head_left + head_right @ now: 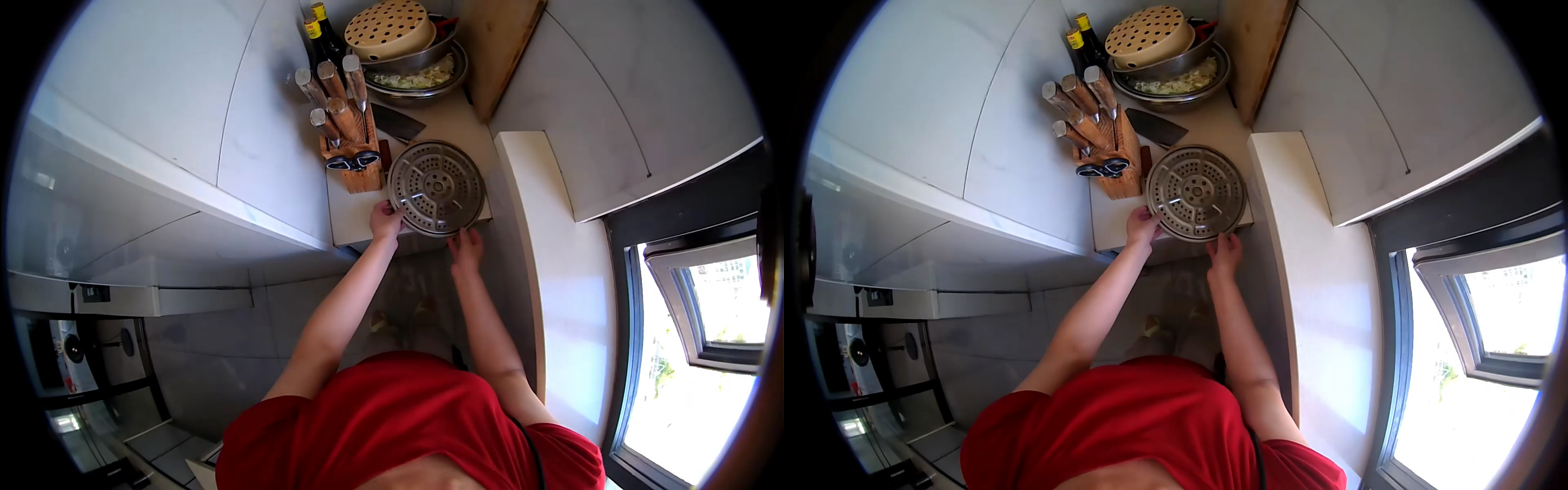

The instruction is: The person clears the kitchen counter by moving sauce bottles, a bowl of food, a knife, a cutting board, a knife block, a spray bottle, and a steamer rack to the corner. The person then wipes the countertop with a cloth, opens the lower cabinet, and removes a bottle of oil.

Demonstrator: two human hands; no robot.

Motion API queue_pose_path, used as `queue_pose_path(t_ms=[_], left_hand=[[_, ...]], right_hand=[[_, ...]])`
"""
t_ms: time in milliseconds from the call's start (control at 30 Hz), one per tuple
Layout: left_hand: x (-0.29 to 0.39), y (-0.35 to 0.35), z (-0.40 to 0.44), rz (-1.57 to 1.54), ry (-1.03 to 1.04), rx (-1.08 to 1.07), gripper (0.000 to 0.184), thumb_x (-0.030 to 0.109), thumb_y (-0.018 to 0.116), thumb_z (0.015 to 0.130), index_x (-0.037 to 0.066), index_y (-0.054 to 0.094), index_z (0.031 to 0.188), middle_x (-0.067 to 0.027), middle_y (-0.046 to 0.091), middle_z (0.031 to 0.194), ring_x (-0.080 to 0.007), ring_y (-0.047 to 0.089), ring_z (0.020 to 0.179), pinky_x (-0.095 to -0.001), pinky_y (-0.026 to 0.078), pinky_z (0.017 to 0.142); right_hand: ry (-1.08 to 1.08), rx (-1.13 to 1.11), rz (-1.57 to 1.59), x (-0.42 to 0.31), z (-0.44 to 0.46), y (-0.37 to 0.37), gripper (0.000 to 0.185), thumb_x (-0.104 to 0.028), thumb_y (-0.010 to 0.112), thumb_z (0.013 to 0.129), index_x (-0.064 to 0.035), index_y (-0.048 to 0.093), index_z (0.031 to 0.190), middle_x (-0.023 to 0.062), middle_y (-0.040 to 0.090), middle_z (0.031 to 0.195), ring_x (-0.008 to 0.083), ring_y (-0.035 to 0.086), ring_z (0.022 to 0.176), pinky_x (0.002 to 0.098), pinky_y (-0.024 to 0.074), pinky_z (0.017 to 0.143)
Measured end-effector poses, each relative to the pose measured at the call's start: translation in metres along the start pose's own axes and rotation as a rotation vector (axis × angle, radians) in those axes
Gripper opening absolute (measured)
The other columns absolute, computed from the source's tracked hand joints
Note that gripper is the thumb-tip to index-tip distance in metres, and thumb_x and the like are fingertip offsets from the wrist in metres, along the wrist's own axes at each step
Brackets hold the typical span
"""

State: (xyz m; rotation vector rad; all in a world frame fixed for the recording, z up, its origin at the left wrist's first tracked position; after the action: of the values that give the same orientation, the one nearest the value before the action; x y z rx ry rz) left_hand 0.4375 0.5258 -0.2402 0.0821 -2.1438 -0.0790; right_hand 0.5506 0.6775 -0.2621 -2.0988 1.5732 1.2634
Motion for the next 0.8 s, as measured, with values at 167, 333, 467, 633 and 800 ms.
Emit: queue_pose_path(t_ms=[167,333,467,633,800], left_hand=[[0.016,0.001,-0.021,-0.054,0.031,0.003,0.030,0.006,0.064,0.080,0.004,0.055,0.109,-0.0042,0.060,0.093,-0.0148,0.059,0.081,-0.0292,0.051,0.069],[0.077,-0.022,-0.129,-0.164,0.260,-0.230,0.038,0.003,0.063,0.081,-0.003,0.052,0.117,-0.0056,0.060,0.094,-0.0113,0.059,0.081,-0.0271,0.053,0.071],[0.103,-0.072,-0.204,0.047,0.488,-0.189,0.041,-0.002,0.062,0.080,-0.004,0.050,0.119,-0.0073,0.059,0.098,-0.0110,0.057,0.087,-0.0248,0.052,0.075],[0.116,-0.106,-0.243,0.142,0.689,-0.027,0.038,-0.006,0.061,0.080,-0.004,0.052,0.116,-0.0061,0.056,0.095,-0.0116,0.056,0.086,-0.0232,0.053,0.074],[0.137,-0.108,-0.222,0.414,0.869,0.172,0.035,-0.003,0.061,0.080,-0.004,0.052,0.114,-0.0081,0.053,0.088,-0.0128,0.056,0.077,-0.0250,0.053,0.067]], right_hand=[[-0.013,-0.096,0.062,-0.006,-0.004,-0.008,0.043,-0.006,0.057,0.085,-0.0004,0.039,0.124,0.0094,0.050,0.109,0.0190,0.054,0.091,0.0323,0.0514,0.078],[0.150,-0.107,0.089,-0.020,-0.075,-0.025,0.038,-0.001,0.059,0.083,0.0053,0.044,0.117,0.0106,0.053,0.102,0.0190,0.056,0.089,0.0323,0.0519,0.077],[0.405,-0.351,0.102,-0.017,-0.144,-0.028,0.031,-0.001,0.060,0.083,0.0036,0.047,0.111,0.0097,0.056,0.096,0.0188,0.057,0.086,0.0320,0.0528,0.077],[0.647,-0.454,0.063,0.002,-0.184,0.006,0.026,-0.001,0.060,0.083,0.0023,0.050,0.106,0.0093,0.057,0.095,0.0184,0.057,0.084,0.0304,0.0526,0.079],[0.785,-0.557,0.135,0.038,-0.170,0.056,0.017,0.001,0.057,0.084,0.0027,0.053,0.100,0.0094,0.056,0.093,0.0179,0.056,0.083,0.0287,0.0527,0.076]])
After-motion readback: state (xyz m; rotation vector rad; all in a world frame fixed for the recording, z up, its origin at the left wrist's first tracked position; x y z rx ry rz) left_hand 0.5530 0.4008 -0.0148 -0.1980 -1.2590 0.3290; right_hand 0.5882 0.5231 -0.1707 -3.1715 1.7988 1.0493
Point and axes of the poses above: each hand's wrist, its own z-axis towards the middle knuckle, its own y-axis out of the palm, x = y × z, the point moved 2 cm from there along z, towards the middle knuckle
